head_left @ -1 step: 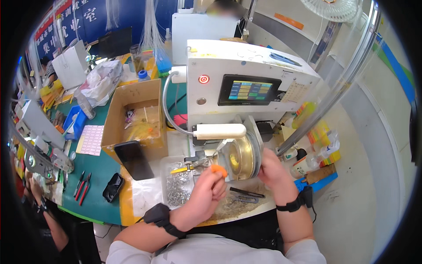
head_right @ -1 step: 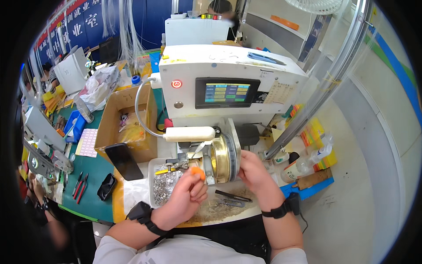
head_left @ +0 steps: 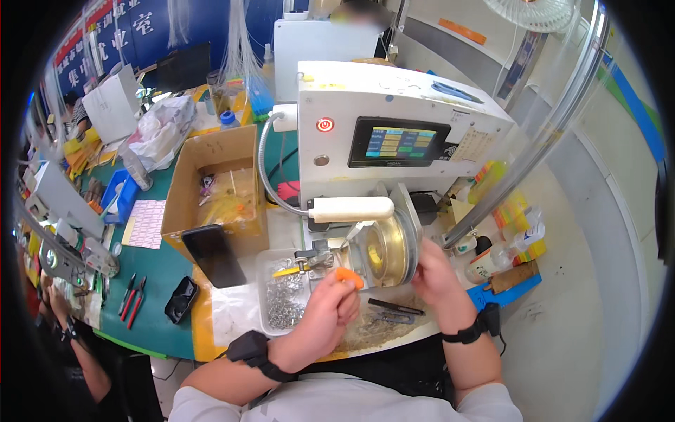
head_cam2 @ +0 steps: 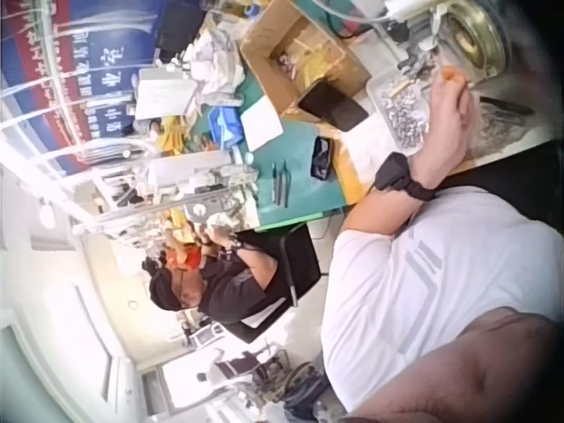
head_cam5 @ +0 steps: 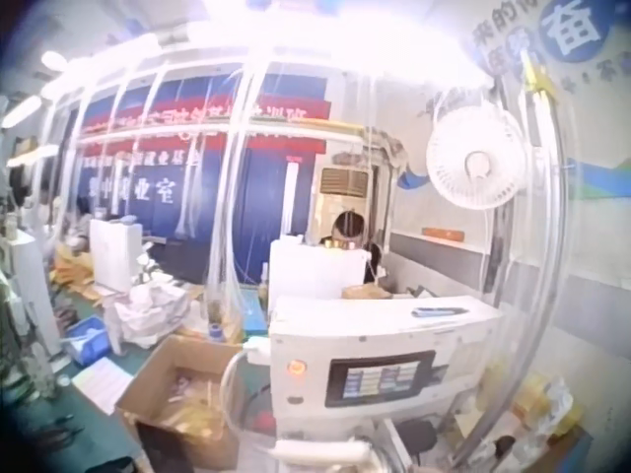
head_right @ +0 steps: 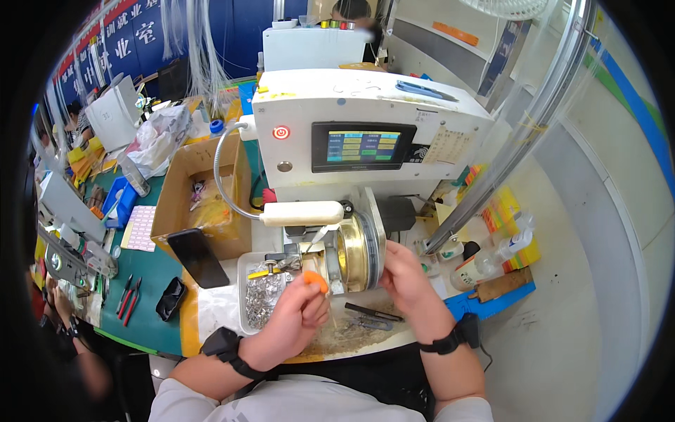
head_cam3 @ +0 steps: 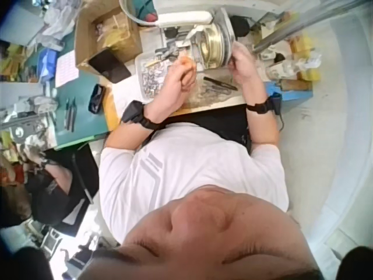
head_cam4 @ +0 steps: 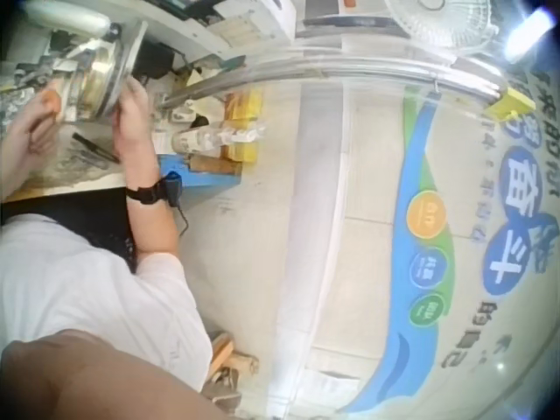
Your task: The recorder uses a precision machine and various hand tools to process and inspect small components at an industrial assembly station.
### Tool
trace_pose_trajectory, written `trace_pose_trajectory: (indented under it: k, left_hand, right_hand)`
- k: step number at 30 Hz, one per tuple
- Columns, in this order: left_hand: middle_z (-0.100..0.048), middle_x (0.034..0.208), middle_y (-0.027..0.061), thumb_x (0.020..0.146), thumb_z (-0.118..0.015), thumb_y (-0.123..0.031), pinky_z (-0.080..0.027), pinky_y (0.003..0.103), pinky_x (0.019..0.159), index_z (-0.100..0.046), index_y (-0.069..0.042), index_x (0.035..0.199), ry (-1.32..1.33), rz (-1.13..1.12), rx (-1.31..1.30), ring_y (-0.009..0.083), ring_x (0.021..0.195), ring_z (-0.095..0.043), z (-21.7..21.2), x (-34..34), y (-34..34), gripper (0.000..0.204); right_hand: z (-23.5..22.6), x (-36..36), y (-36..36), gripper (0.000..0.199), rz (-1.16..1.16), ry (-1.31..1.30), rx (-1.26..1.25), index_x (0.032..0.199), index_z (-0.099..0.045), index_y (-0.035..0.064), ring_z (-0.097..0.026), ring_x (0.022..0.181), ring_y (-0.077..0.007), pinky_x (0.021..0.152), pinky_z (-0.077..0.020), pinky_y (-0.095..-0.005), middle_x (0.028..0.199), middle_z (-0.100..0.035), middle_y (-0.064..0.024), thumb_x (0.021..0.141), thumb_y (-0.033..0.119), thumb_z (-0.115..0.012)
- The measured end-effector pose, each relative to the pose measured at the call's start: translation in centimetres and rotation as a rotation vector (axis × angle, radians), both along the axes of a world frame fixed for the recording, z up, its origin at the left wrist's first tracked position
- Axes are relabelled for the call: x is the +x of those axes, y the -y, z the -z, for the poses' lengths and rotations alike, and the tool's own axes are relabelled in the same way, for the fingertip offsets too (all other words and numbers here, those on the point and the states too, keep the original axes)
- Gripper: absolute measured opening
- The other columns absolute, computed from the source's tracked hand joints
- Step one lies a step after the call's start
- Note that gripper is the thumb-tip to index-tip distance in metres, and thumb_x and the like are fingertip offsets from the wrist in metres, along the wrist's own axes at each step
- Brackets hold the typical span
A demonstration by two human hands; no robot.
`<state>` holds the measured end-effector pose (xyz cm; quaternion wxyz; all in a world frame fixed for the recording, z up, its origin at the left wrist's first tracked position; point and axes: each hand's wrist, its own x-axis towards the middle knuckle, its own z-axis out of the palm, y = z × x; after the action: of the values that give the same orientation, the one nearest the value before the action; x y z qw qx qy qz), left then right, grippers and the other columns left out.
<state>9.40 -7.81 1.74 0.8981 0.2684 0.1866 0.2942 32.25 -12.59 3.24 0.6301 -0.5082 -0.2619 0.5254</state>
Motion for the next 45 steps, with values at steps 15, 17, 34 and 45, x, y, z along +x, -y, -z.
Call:
trace_pose_trajectory:
  k: [15,17,34,45]
  left_hand:
    - [-0.058,0.066,0.0005,0.079,-0.081,-0.015,-0.047,0.040,0.053,-0.073,-0.015,0.093,-0.697,0.189,1.990,0.0245,0.059,-0.062,0.2,-10.7,2.6,0.016]
    - [-0.058,0.067,0.0004,0.080,-0.079,-0.017,-0.048,0.040,0.054,-0.074,-0.015,0.095,-0.694,0.238,1.998,0.0239,0.061,-0.062,0.9,-11.3,2.8,0.016]
    - [-0.062,0.089,0.0039,0.096,-0.065,-0.020,-0.052,0.041,0.070,-0.067,-0.014,0.120,-0.614,0.364,1.823,0.0265,0.083,-0.066,4.1,-17.1,4.8,0.025]
    - [-0.056,0.131,0.0183,0.102,-0.055,-0.014,-0.049,0.048,0.097,-0.058,-0.002,0.117,-0.734,0.214,1.472,0.0382,0.114,-0.054,10.3,-24.5,8.1,0.019]
  right_hand:
    - [-12.7,-7.5,11.1,0.045,-0.576,0.960,0.773,0.129,-0.075,0.0094,-0.064,0.088,-0.0305,0.079,-0.0508,-0.0401,0.095,-0.067,-0.0113,0.087,0.024,-0.075]
    - [-14.8,-9.6,8.9,0.024,-0.229,1.206,1.379,0.112,-0.070,0.0033,-0.045,0.056,-0.0130,0.044,-0.0299,-0.0289,0.080,-0.058,0.0011,0.090,0.012,-0.075]
    - [-7.8,-11.8,8.5,0.026,0.331,0.802,1.514,0.073,-0.059,0.0275,-0.045,0.057,-0.0137,0.064,-0.0295,-0.0323,0.071,-0.058,0.0069,0.098,0.029,-0.066]
    - [7.8,-0.4,22.5,0.014,0.080,1.648,0.323,0.110,-0.072,-0.0037,-0.056,0.070,-0.0427,0.069,-0.0478,-0.0533,0.080,-0.061,-0.0236,0.099,0.003,-0.066]
